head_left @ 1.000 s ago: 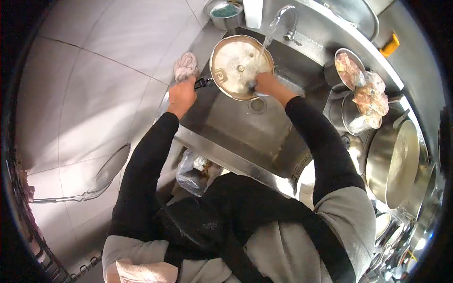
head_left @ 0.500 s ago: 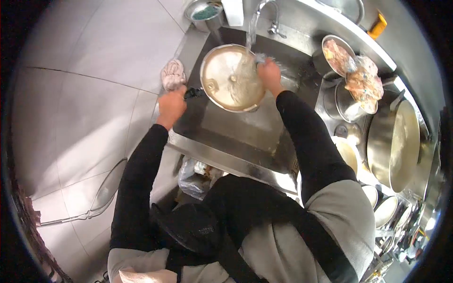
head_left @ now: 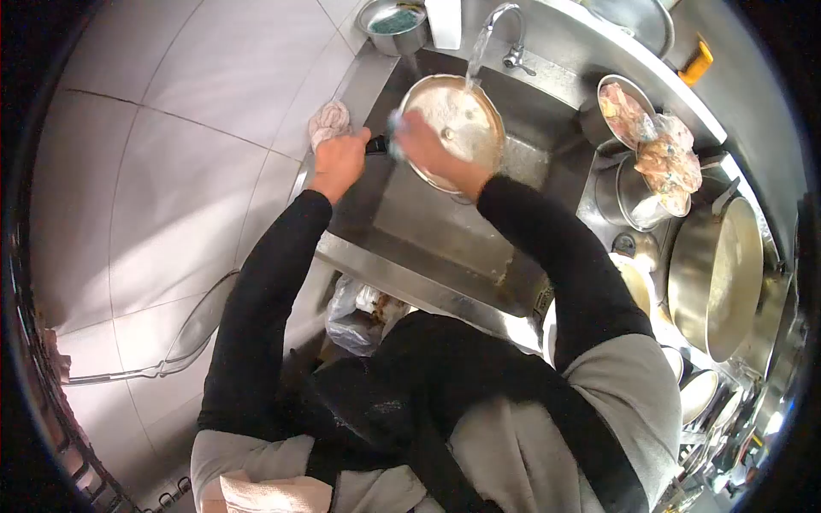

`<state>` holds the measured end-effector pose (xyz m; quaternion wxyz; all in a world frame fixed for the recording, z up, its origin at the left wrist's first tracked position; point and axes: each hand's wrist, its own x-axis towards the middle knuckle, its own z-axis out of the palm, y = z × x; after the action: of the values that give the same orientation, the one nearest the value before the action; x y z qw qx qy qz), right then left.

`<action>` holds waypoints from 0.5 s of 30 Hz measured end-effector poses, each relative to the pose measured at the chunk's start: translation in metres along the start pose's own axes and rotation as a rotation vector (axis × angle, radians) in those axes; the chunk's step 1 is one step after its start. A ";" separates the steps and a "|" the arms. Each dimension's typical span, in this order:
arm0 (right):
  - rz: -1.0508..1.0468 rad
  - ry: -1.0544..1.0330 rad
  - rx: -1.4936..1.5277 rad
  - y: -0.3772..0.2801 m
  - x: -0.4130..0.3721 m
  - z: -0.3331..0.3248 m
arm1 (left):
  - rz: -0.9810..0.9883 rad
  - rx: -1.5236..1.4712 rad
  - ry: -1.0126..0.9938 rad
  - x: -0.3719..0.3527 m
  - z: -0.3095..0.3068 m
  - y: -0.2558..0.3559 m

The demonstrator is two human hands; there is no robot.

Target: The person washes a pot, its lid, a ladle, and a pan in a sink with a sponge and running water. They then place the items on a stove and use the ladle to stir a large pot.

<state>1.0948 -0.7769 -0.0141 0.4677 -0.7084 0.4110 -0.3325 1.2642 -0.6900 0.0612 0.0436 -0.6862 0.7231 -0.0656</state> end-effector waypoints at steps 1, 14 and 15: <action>-0.065 -0.143 0.071 -0.026 -0.033 -0.018 | -0.031 -0.016 -0.007 -0.001 0.005 -0.002; -0.132 -0.249 -0.488 0.030 0.082 -0.173 | -0.119 -0.288 -0.216 -0.048 0.072 -0.030; -0.140 -0.247 -0.493 0.028 0.093 -0.167 | -0.041 -0.460 -0.281 -0.047 0.089 -0.033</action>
<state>0.9857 -0.9312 0.0250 0.3035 -0.8627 0.3694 -0.1651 1.3126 -0.6474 -0.0233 -0.0148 -0.6951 0.6917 0.1955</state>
